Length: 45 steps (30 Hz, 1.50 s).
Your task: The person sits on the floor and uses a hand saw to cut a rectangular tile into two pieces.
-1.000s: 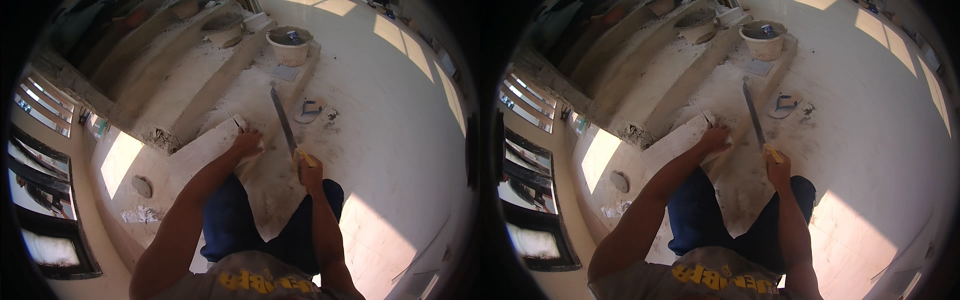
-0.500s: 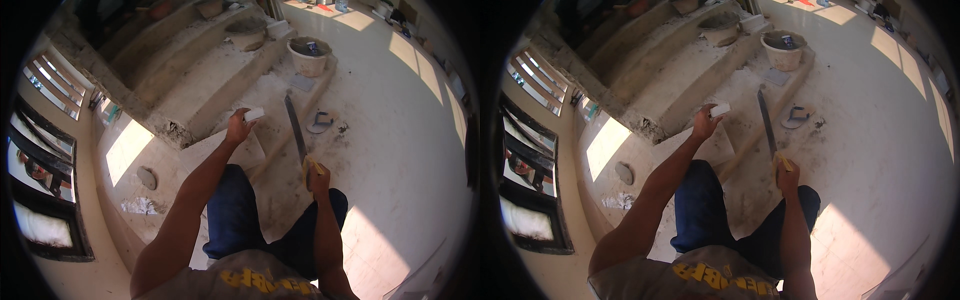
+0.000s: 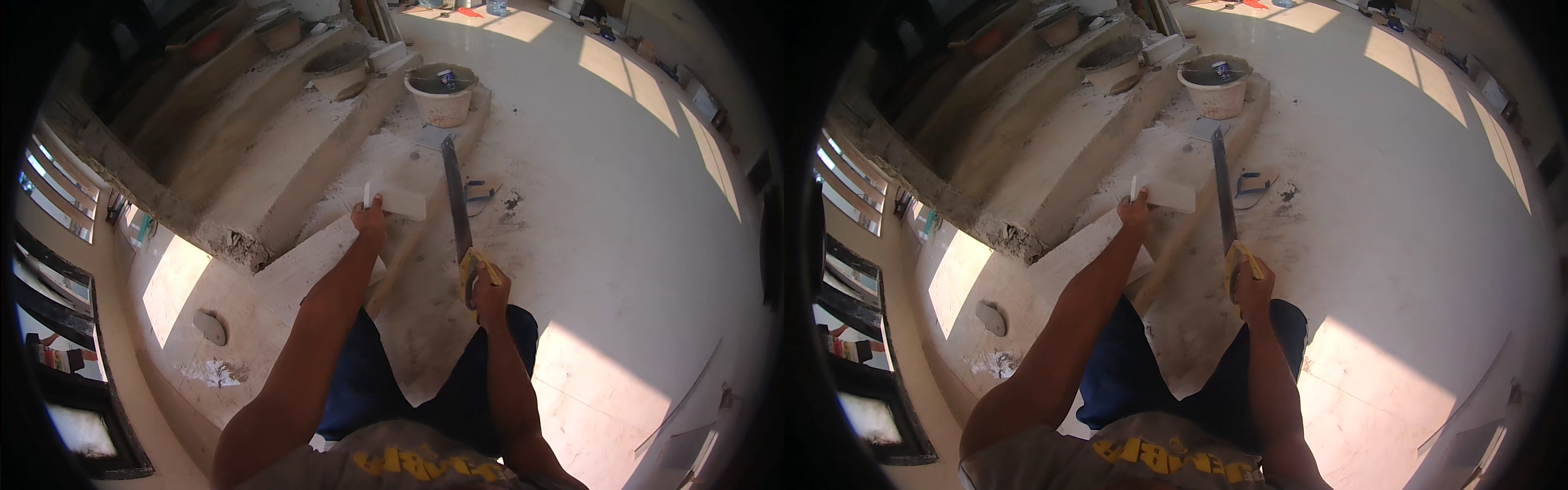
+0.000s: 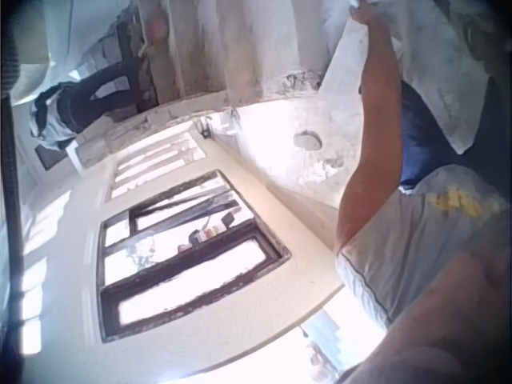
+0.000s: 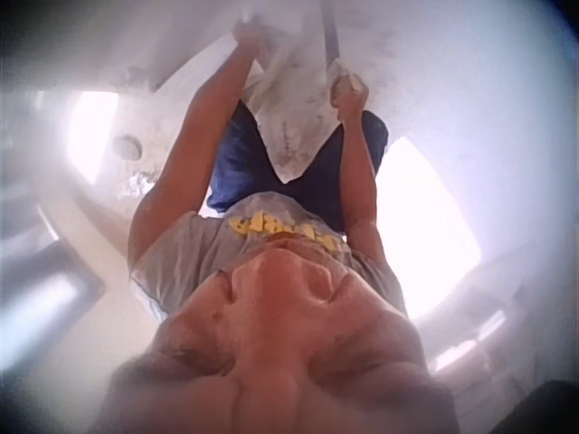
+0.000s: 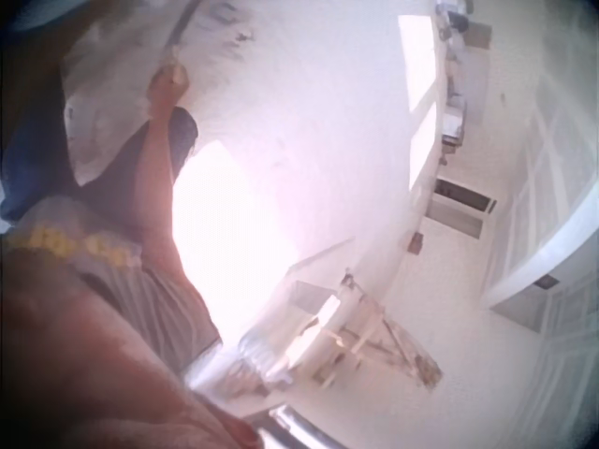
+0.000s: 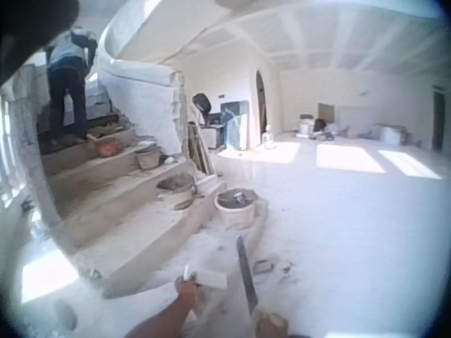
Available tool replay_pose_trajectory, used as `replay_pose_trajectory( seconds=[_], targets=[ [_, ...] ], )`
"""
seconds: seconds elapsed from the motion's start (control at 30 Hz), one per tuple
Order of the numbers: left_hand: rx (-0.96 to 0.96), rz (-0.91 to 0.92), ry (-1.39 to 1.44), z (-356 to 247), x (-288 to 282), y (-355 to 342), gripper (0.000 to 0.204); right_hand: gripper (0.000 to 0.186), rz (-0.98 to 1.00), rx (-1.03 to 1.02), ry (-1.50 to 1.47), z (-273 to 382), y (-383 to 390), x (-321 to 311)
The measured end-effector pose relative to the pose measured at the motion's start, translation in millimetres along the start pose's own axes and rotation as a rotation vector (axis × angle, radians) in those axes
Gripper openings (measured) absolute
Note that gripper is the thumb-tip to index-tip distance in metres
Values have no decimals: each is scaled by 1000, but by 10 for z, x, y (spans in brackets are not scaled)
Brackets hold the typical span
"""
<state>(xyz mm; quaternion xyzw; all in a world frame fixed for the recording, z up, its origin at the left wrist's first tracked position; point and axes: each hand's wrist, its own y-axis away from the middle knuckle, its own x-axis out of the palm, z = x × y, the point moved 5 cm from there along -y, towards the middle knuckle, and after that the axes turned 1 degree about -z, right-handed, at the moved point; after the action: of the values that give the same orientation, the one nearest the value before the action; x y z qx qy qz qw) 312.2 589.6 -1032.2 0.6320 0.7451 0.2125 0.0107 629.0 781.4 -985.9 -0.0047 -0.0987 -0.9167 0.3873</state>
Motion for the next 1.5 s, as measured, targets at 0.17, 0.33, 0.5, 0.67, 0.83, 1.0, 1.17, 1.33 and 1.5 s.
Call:
replay_pose_trajectory(
  seconds=[0.17, 0.33, 0.5, 0.67, 0.83, 1.0, 1.17, 1.33, 1.5],
  targets=[
    [-232, -221, 484, 411, 186, -135, 57, 29, -83, 28, -84, 125, 107, -236],
    [-369, -218, 455, 799, 303, -311, 53, 29, -122, 64, -141, 159, 218, -295],
    [-555, -22, 215, 1242, 601, -110, 46, 29, -155, 105, -106, 116, 242, -489],
    [-431, 173, 114, 388, 739, -974, 41, 29, -52, 77, -203, 299, 319, -169],
    [-150, 648, -863, 171, 1346, -386, 45, 30, -132, 87, -120, 164, 305, -512],
    [812, 139, -1223, -411, 226, -678, 31, 30, -18, -2, -51, 13, 201, -212],
    [600, -83, -1452, -522, -733, -428, 37, 31, 110, -167, 193, 50, 215, -272],
    [424, -20, -1611, -600, -1461, -257, 57, 32, 333, -214, 347, 296, 657, 253],
    [278, -62, -1586, -640, -1243, -102, 72, 37, 366, -273, 407, 287, 1254, 757]
  ],
)
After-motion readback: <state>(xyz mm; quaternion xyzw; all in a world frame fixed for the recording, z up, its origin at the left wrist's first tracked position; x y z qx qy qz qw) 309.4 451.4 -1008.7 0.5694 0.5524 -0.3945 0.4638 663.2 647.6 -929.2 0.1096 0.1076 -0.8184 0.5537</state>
